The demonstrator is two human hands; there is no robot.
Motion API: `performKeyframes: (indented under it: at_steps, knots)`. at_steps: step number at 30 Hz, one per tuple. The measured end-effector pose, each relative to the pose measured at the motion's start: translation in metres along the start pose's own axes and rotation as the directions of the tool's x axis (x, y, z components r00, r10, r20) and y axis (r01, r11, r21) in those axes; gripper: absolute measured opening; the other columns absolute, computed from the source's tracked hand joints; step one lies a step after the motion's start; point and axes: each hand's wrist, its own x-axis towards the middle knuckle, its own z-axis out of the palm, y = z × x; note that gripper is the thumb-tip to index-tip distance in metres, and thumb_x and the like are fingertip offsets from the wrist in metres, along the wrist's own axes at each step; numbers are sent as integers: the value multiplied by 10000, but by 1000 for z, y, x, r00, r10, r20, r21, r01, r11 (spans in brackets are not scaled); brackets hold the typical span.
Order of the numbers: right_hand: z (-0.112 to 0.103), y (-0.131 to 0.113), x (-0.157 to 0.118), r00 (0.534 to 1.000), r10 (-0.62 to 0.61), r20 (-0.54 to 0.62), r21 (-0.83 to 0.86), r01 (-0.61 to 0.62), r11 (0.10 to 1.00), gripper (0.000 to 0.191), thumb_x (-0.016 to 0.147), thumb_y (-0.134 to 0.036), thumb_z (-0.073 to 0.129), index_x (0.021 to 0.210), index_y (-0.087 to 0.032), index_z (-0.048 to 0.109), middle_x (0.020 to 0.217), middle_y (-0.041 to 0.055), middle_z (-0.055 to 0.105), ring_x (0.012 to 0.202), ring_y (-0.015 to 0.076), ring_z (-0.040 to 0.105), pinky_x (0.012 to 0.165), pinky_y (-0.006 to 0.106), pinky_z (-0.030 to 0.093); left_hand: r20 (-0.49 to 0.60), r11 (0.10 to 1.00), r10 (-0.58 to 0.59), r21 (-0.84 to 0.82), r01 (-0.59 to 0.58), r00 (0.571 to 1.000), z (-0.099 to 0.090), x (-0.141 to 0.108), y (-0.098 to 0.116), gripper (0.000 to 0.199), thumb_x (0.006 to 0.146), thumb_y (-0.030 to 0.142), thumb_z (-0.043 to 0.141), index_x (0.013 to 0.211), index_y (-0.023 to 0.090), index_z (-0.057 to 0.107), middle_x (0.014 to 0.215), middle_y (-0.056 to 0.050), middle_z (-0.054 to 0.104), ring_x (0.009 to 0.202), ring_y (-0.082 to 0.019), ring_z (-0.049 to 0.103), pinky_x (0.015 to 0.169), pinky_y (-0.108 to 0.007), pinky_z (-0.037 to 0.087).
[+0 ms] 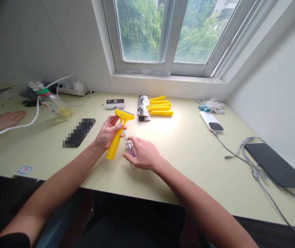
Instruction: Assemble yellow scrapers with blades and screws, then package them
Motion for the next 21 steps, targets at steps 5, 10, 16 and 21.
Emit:
performKeyframes:
  at_steps: [5,10,16,21]
  knots:
    - [-18,17,-2,982,24,187,128,-49,991,512,883,-265,584,1382,-255,467,1064,93,690,892,227,673,789,372,528,-94,998,54,32,-51,994,-4,4,8,447,681,180,805,1054,242,567,1380,-30,538,726,-121,675,467,-210,515]
    - [-65,66,-6,971,237,-19,491,-197,849,283,871,-368,663,1090,-192,629,855,58,729,695,171,669,632,311,547,-92,997,63,40,-60,994,-4,4,13,465,670,187,808,1060,247,561,1434,-30,506,722,-115,670,459,-204,499]
    - [-94,94,-13,676,464,-572,732,167,661,370,769,-493,767,825,-193,558,691,-12,646,421,100,544,343,230,402,-80,999,31,32,-29,996,-4,4,6,475,661,185,818,1051,244,554,1408,-31,521,718,-129,679,449,-209,489]
    - [-94,89,-8,525,468,-711,680,343,648,387,773,-490,765,819,-211,501,731,-35,652,443,73,545,387,213,434,-38,999,-5,44,7,999,-1,1,-1,456,677,175,813,1049,242,556,1360,-27,541,707,-125,674,448,-211,488]
